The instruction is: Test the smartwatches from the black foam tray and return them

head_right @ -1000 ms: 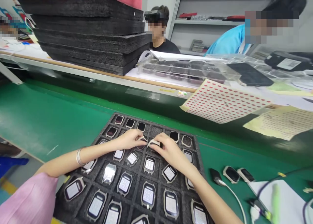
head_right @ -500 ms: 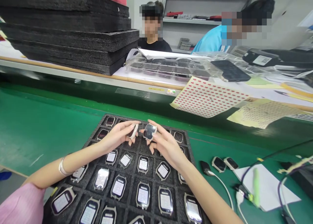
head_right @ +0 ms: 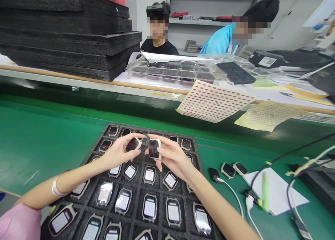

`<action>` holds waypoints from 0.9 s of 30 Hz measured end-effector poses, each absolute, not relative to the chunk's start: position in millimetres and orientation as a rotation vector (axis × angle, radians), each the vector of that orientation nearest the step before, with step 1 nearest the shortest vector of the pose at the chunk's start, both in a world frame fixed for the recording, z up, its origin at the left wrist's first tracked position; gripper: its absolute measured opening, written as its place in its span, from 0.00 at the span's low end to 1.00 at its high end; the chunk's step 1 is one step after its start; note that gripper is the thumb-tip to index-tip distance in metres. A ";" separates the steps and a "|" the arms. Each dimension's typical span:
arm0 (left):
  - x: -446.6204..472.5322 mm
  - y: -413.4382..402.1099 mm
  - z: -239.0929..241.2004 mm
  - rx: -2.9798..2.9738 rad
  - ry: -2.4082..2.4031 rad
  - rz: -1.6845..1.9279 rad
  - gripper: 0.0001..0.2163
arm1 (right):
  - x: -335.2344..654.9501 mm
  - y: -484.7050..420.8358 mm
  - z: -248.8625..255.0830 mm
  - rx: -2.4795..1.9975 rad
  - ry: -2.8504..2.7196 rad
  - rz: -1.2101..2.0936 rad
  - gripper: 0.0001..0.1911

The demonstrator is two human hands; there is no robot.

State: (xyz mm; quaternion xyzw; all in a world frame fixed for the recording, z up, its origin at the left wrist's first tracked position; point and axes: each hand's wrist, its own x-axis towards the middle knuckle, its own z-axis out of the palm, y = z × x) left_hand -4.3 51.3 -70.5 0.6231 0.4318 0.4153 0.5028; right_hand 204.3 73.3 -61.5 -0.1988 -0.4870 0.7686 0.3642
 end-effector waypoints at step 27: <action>-4.5 28.9 -61.2 1.740 1.112 0.986 0.18 | 206.2 66.2 -56.0 -0.625 -1.280 2.025 0.18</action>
